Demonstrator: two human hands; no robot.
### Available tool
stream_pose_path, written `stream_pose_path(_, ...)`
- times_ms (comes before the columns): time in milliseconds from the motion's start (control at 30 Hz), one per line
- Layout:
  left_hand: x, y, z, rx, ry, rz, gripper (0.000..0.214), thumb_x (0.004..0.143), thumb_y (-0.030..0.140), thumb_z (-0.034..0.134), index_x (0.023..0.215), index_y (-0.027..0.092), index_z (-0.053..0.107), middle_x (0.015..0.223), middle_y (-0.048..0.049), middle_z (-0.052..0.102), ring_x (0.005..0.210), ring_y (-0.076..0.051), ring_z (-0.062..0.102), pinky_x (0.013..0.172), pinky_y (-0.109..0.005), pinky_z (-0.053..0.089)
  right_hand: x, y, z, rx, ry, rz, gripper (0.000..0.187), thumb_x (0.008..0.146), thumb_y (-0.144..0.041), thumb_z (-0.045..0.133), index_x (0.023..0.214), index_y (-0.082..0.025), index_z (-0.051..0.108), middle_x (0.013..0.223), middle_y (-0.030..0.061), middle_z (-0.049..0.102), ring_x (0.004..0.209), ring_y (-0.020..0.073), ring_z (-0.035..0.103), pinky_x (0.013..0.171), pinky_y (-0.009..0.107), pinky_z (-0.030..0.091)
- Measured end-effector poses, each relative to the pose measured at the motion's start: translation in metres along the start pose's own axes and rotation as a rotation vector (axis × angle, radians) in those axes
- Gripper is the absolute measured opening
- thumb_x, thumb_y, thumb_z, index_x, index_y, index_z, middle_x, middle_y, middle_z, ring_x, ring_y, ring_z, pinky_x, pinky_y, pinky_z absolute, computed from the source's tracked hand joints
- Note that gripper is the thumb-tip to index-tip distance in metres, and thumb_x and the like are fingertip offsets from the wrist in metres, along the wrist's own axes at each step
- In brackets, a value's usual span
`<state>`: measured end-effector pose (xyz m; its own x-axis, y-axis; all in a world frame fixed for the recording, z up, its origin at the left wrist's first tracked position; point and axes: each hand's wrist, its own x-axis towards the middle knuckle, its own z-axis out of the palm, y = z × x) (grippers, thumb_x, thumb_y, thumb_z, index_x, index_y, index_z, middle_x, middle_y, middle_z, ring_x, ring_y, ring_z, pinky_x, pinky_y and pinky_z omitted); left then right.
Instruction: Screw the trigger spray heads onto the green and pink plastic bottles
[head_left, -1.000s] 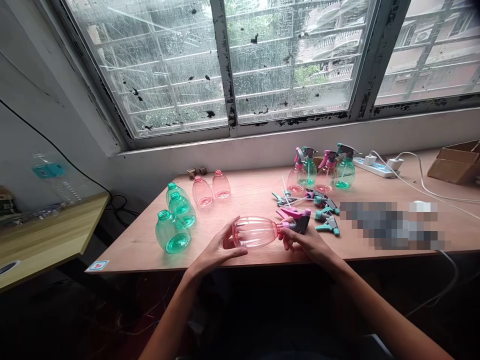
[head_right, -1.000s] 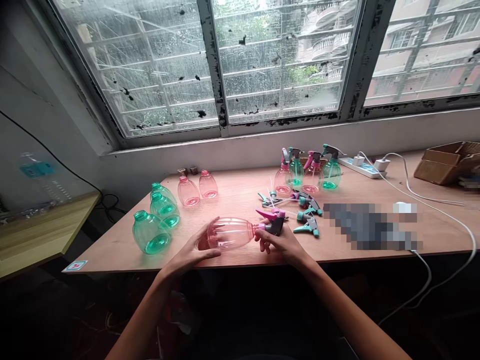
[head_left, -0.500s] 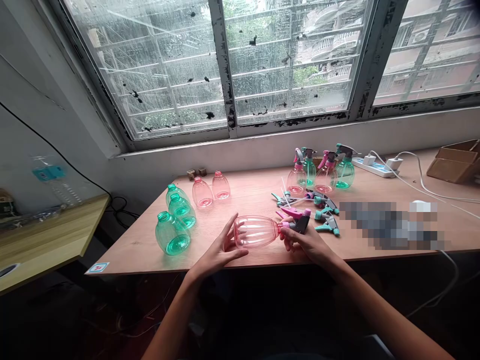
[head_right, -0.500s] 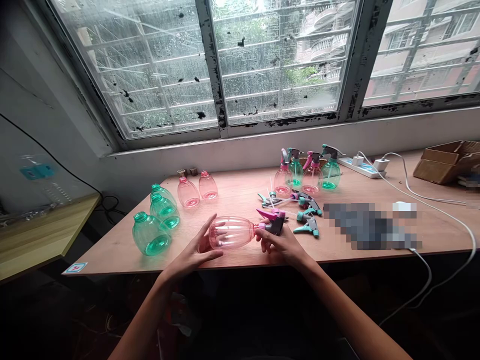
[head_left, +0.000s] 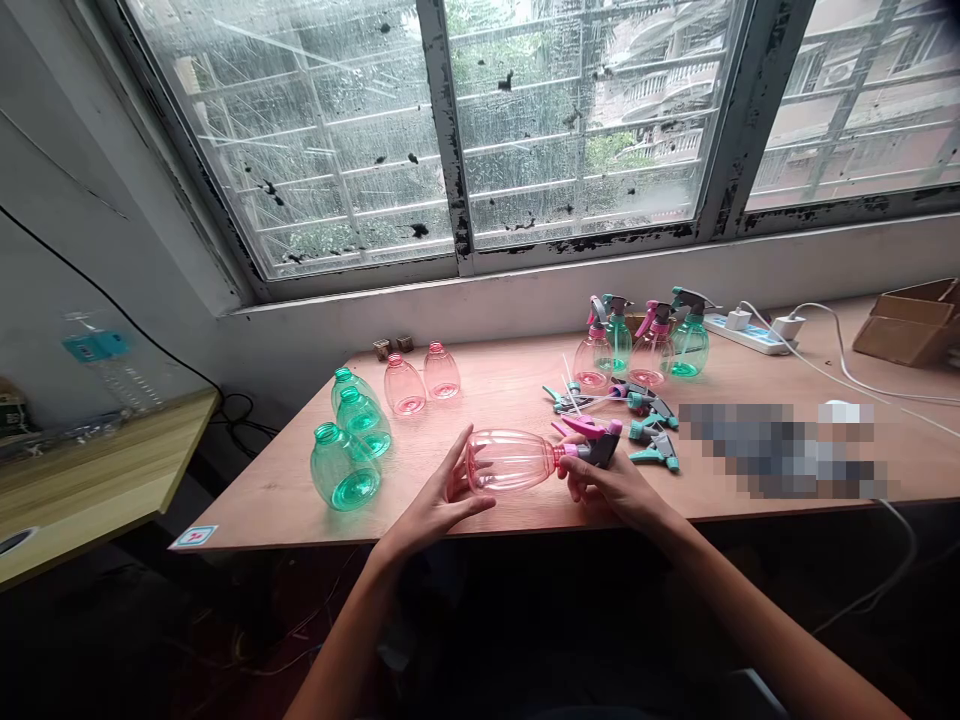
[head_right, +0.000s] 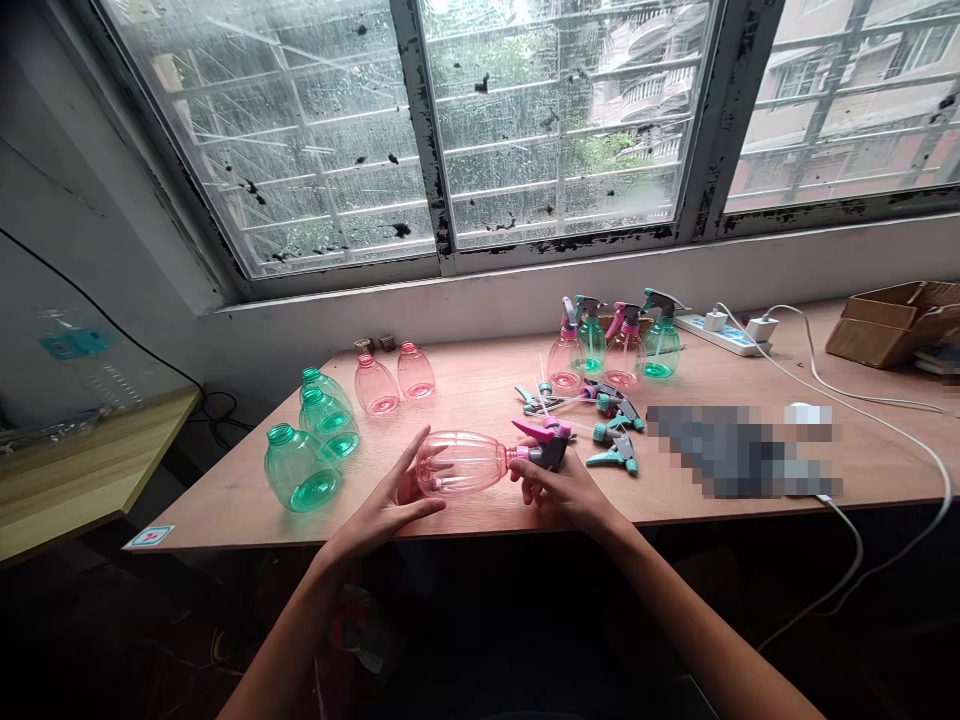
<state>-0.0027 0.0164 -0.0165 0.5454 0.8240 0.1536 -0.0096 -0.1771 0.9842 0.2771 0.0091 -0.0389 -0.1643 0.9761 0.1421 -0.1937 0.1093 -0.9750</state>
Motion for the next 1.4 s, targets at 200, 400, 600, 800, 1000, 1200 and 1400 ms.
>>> stream_pose_path(200, -0.001, 0.005, -0.001, 0.020, -0.009, 0.002, 0.080, 0.088, 0.027, 0.073, 0.155, 0.032, 0.029, 0.151, -0.0121, 0.047, 0.138, -0.033, 0.047, 0.116, -0.052, 0.035, -0.002, -0.004, 0.001, 0.003, 0.008, 0.015, 0.040, 0.074, -0.052, 0.081, 0.091, -0.021, 0.061, 0.072, 0.0000, 0.068, 0.049, 0.0128, 0.056, 0.045, 0.025, 0.041)
stream_pose_path(400, 0.000, 0.003, 0.000, 0.021, 0.011, 0.007, 0.091, 0.084, 0.025, 0.078, 0.156, 0.037, 0.023, 0.157, -0.0115, 0.040, 0.142, -0.034, 0.042, 0.117, -0.053, 0.033, 0.000, 0.001, -0.002, 0.012, 0.007, -0.005, 0.041, 0.076, -0.050, 0.080, 0.097, -0.020, 0.061, 0.072, 0.0005, 0.068, 0.048, 0.0123, 0.056, 0.044, 0.025, 0.039)
stream_pose_path(600, -0.001, 0.005, 0.002, -0.002, -0.003, -0.006, 0.092, 0.083, 0.026, 0.078, 0.156, 0.035, 0.022, 0.158, -0.0135, 0.037, 0.139, -0.033, 0.046, 0.117, -0.055, 0.033, -0.002, -0.001, -0.001, -0.002, 0.009, -0.001, 0.039, 0.076, -0.051, 0.080, 0.093, -0.021, 0.062, 0.073, 0.0007, 0.068, 0.049, 0.0125, 0.055, 0.044, 0.025, 0.040)
stream_pose_path(800, 0.000, 0.008, 0.004, 0.047, -0.009, -0.010, 0.087, 0.081, 0.023, 0.079, 0.154, 0.032, 0.031, 0.156, -0.0119, 0.041, 0.140, -0.035, 0.044, 0.118, -0.055, 0.032, -0.001, -0.001, -0.001, -0.012, -0.007, -0.021, 0.037, 0.078, -0.050, 0.078, 0.093, -0.021, 0.060, 0.072, 0.0003, 0.067, 0.050, 0.0132, 0.056, 0.044, 0.025, 0.039)
stream_pose_path(1000, 0.000, -0.002, 0.000, 0.011, 0.000, 0.033, 0.102, 0.074, 0.020, 0.085, 0.155, 0.037, 0.025, 0.155, -0.0124, 0.041, 0.136, -0.035, 0.048, 0.114, -0.054, 0.039, -0.001, -0.001, -0.001, -0.024, -0.015, -0.041, 0.035, 0.079, -0.049, 0.077, 0.089, -0.020, 0.060, 0.071, 0.0004, 0.068, 0.049, 0.0128, 0.056, 0.046, 0.025, 0.039)
stream_pose_path(1200, -0.003, 0.005, -0.001, 0.031, -0.020, -0.030, 0.081, 0.086, 0.027, 0.075, 0.154, 0.030, 0.032, 0.142, -0.0140, 0.056, 0.131, -0.032, 0.054, 0.113, -0.051, 0.039, -0.001, 0.000, -0.002, -0.023, -0.011, -0.052, 0.035, 0.081, -0.048, 0.076, 0.093, -0.019, 0.059, 0.071, 0.0002, 0.066, 0.049, 0.0121, 0.056, 0.046, 0.024, 0.040)
stream_pose_path(1400, -0.002, -0.001, -0.001, 0.009, -0.022, 0.017, 0.100, 0.082, 0.022, 0.079, 0.156, 0.041, 0.015, 0.157, -0.0129, 0.038, 0.133, -0.031, 0.051, 0.113, -0.052, 0.039, -0.001, 0.001, -0.002, -0.011, -0.021, -0.067, 0.032, 0.083, -0.045, 0.076, 0.090, -0.019, 0.059, 0.070, -0.0002, 0.065, 0.049, 0.0113, 0.055, 0.046, 0.024, 0.039)
